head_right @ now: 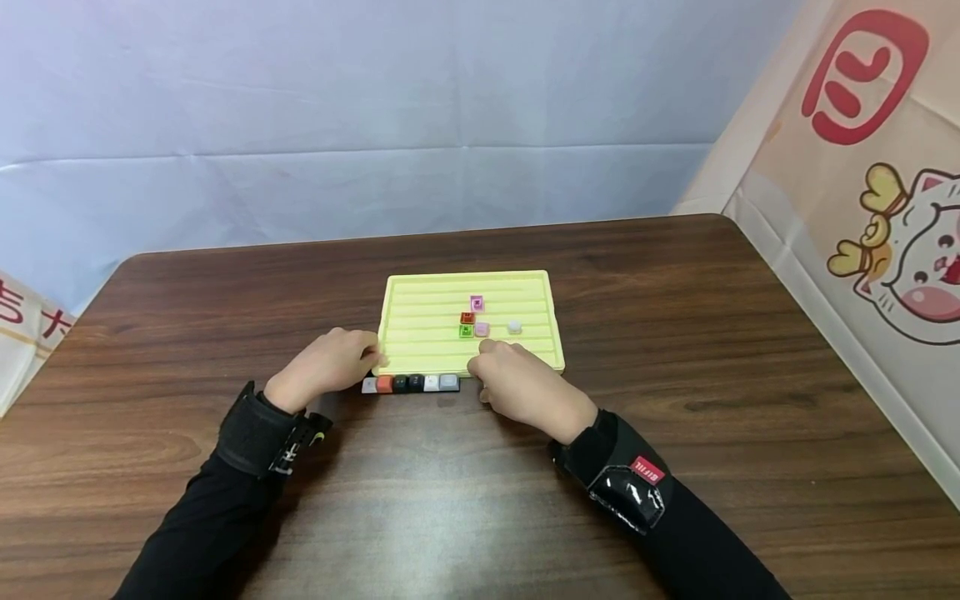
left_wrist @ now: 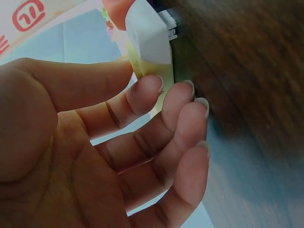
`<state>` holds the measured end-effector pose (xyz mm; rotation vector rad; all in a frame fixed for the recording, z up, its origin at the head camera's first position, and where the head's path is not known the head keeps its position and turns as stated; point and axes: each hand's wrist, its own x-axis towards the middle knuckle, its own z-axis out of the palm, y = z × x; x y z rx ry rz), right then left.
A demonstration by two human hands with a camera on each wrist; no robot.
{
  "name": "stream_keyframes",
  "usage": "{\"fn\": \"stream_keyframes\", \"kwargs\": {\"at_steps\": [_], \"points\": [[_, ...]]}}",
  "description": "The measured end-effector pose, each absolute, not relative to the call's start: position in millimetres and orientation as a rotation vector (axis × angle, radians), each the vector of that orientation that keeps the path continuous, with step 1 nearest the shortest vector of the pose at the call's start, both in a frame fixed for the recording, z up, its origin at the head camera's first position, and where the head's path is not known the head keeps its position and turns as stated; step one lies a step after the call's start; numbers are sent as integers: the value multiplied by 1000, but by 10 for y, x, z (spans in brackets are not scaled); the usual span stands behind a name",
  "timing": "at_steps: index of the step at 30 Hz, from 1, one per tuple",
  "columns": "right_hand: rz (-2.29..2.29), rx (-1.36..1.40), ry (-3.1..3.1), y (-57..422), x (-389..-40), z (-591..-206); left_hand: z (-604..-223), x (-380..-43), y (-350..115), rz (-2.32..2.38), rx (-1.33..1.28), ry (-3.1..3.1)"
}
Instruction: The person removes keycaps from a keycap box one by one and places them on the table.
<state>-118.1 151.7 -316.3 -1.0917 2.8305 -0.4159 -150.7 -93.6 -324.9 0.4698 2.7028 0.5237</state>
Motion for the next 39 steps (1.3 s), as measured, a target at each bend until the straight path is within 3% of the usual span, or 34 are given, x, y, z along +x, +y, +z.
{"fn": "stream_keyframes", "kwargs": {"at_steps": [20,39], "points": [[-181,-1021,3064,1331,-972,-3309,-3234,-1506,-943,509,489,2703],[-311,-835,2843,1386,-1026,-3172,-3251,-1504,-939,507,490,2714]]}}
